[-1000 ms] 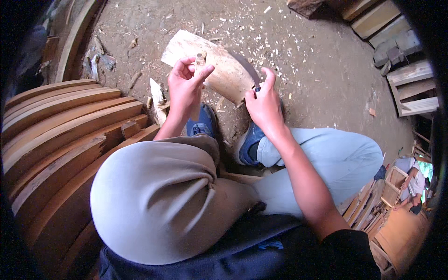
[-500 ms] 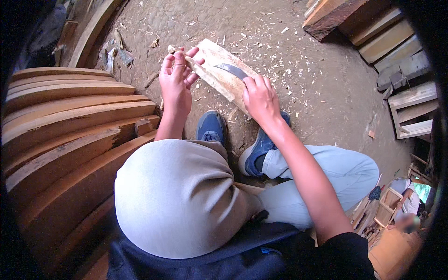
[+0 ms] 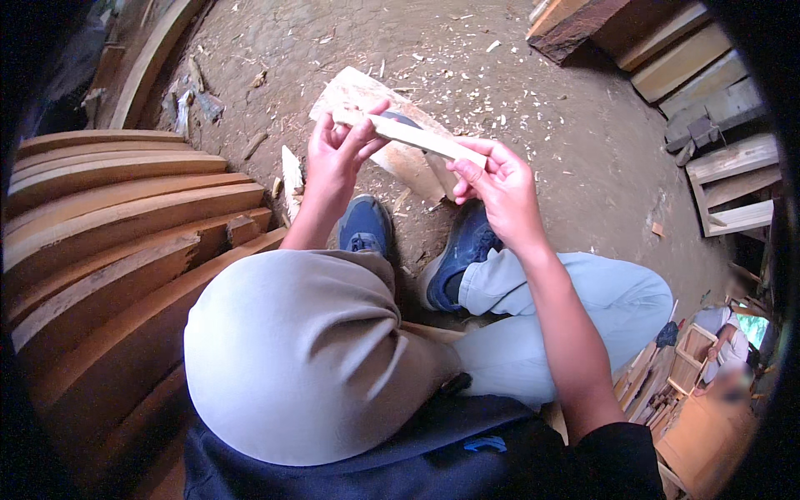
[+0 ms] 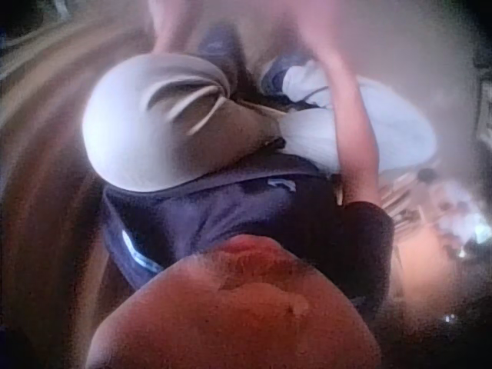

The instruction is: The person sits on the floor and uses a knife to shave and shape a small piece of wood. They repeatedly pare the edges and inspect the piece, occasionally turning it over to work different sides.

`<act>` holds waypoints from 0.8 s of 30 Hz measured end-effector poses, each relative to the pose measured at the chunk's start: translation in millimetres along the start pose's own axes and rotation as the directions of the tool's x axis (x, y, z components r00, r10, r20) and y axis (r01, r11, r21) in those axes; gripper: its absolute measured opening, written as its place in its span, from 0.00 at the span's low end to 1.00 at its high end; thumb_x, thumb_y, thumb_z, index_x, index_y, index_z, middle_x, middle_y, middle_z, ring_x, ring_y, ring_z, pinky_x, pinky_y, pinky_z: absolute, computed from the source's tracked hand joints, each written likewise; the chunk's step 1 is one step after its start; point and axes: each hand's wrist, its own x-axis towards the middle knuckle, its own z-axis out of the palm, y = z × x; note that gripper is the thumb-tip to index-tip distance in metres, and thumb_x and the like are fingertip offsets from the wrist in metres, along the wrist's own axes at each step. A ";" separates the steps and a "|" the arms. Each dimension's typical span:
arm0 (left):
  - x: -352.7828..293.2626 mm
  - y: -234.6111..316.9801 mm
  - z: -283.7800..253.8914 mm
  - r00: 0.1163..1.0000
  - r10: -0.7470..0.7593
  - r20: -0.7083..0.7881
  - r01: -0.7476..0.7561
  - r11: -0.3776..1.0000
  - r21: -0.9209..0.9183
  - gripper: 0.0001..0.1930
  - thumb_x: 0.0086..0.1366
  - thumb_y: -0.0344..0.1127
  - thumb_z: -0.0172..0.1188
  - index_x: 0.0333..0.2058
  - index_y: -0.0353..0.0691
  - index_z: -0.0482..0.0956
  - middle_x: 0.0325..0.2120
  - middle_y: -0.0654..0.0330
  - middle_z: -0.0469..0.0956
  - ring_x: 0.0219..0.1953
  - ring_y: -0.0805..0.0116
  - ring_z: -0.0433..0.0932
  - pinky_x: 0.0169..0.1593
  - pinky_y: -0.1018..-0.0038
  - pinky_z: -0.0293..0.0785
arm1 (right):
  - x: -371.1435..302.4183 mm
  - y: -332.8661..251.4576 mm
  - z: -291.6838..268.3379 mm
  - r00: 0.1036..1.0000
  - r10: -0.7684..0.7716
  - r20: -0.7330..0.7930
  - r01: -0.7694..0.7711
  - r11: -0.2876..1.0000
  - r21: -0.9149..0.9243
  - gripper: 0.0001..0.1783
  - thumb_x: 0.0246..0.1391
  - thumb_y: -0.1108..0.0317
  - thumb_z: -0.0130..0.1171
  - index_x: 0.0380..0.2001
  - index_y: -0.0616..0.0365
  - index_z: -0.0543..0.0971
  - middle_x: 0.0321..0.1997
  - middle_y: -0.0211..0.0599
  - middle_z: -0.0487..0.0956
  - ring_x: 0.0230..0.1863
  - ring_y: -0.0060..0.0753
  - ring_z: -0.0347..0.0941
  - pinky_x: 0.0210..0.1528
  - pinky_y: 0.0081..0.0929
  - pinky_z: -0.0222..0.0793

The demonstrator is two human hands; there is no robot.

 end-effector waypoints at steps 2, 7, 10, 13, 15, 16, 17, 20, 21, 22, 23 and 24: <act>-1.3 2.8 -6.7 0.999 0.014 -0.043 -0.010 0.995 0.097 0.17 0.66 0.25 0.56 0.50 0.40 0.63 0.56 0.47 0.70 0.44 0.61 0.80 0.44 0.67 0.83 | -7.4 -8.2 -8.9 0.997 -0.031 -0.069 0.026 0.997 -0.069 0.14 0.59 0.74 0.59 0.48 0.66 0.74 0.34 0.35 0.80 0.29 0.18 0.75 0.31 0.17 0.75; 9.6 2.1 -19.7 0.915 0.073 -0.397 -0.015 0.989 0.148 0.03 0.67 0.32 0.59 0.35 0.45 0.73 0.25 0.66 0.76 0.13 0.87 0.59 0.11 0.85 0.49 | -40.5 -39.8 -64.0 0.985 -0.079 -0.151 0.045 0.975 -0.216 0.13 0.59 0.76 0.58 0.47 0.66 0.74 0.35 0.37 0.81 0.32 0.20 0.77 0.33 0.19 0.75; 10.8 21.3 -6.0 0.911 0.008 -0.413 -0.032 0.998 -0.050 0.24 0.71 0.53 0.48 0.18 0.50 0.62 0.10 0.72 0.55 0.09 0.83 0.50 0.11 0.81 0.44 | -54.2 -64.3 -97.3 0.986 -0.097 -0.140 0.056 0.961 -0.272 0.13 0.61 0.74 0.56 0.48 0.66 0.73 0.37 0.38 0.81 0.34 0.24 0.79 0.35 0.20 0.76; 37.1 58.9 -21.7 0.958 0.037 0.285 -0.101 0.972 0.213 0.26 0.70 0.57 0.36 0.19 0.46 0.66 0.12 0.69 0.61 0.14 0.77 0.60 0.21 0.80 0.57 | -58.6 -102.0 -127.8 0.986 -0.096 -0.133 0.065 0.972 -0.224 0.13 0.63 0.71 0.55 0.49 0.65 0.73 0.39 0.38 0.80 0.36 0.26 0.80 0.36 0.20 0.77; 43.5 92.2 23.3 0.915 -0.006 0.404 -0.163 0.910 0.382 0.28 0.69 0.56 0.36 0.27 0.39 0.75 0.23 0.61 0.73 0.29 0.70 0.74 0.40 0.74 0.67 | -54.7 -135.0 -146.8 0.990 -0.097 -0.101 0.070 0.967 -0.244 0.14 0.67 0.63 0.50 0.48 0.63 0.71 0.42 0.40 0.78 0.41 0.32 0.80 0.43 0.27 0.79; 50.1 109.4 42.1 0.856 -0.053 0.514 -0.202 0.881 0.428 0.29 0.67 0.55 0.38 0.40 0.32 0.78 0.39 0.53 0.77 0.46 0.63 0.75 0.58 0.67 0.60 | -52.4 -151.6 -154.9 0.988 -0.113 -0.101 0.090 0.973 -0.213 0.15 0.67 0.62 0.49 0.47 0.62 0.71 0.43 0.40 0.78 0.43 0.32 0.79 0.45 0.29 0.78; 57.4 130.1 63.2 0.784 -0.098 0.612 -0.316 0.786 0.531 0.30 0.65 0.54 0.40 0.50 0.31 0.74 0.46 0.51 0.76 0.56 0.61 0.70 0.65 0.65 0.53 | -47.9 -172.2 -159.7 0.987 -0.130 -0.093 0.112 0.977 -0.183 0.15 0.68 0.60 0.48 0.47 0.61 0.70 0.44 0.40 0.77 0.45 0.33 0.79 0.47 0.31 0.78; 53.3 169.6 153.8 0.765 -0.149 0.626 -0.356 0.712 0.605 0.33 0.67 0.56 0.51 0.63 0.41 0.59 0.58 0.50 0.69 0.62 0.60 0.66 0.66 0.61 0.55 | -23.5 -221.2 -173.8 0.984 -0.167 -0.064 0.159 0.981 -0.112 0.15 0.68 0.58 0.46 0.46 0.59 0.69 0.45 0.40 0.75 0.48 0.35 0.76 0.51 0.38 0.76; 61.8 181.4 173.8 0.728 -0.222 0.649 -0.361 0.680 0.638 0.34 0.67 0.54 0.54 0.64 0.42 0.57 0.59 0.50 0.68 0.61 0.61 0.67 0.65 0.62 0.58 | -9.1 -236.3 -175.9 0.979 -0.194 -0.068 0.188 0.979 -0.083 0.15 0.69 0.58 0.45 0.47 0.59 0.68 0.45 0.41 0.75 0.48 0.37 0.76 0.50 0.38 0.77; 75.3 188.2 192.1 0.685 -0.297 0.665 -0.364 0.651 0.666 0.35 0.67 0.52 0.57 0.65 0.44 0.55 0.59 0.50 0.67 0.61 0.61 0.67 0.64 0.63 0.61 | 6.1 -249.8 -179.0 0.975 -0.213 -0.071 0.211 0.977 -0.027 0.13 0.69 0.62 0.44 0.48 0.60 0.67 0.46 0.41 0.74 0.48 0.37 0.75 0.50 0.39 0.77; 82.0 193.5 217.0 0.659 -0.307 0.686 -0.417 0.610 0.674 0.34 0.67 0.51 0.58 0.64 0.42 0.56 0.58 0.49 0.68 0.60 0.61 0.69 0.63 0.64 0.63 | 15.4 -264.5 -181.6 0.968 -0.236 -0.080 0.239 0.971 0.019 0.12 0.69 0.64 0.42 0.47 0.61 0.67 0.46 0.43 0.73 0.47 0.38 0.75 0.49 0.39 0.77; 86.4 198.7 241.7 0.636 -0.326 0.700 -0.460 0.568 0.683 0.34 0.67 0.50 0.59 0.64 0.41 0.57 0.56 0.49 0.69 0.58 0.62 0.70 0.61 0.65 0.65 | 28.7 -275.1 -184.5 0.948 -0.296 -0.117 0.304 0.951 0.056 0.12 0.69 0.64 0.42 0.47 0.61 0.67 0.45 0.44 0.73 0.46 0.38 0.75 0.48 0.40 0.78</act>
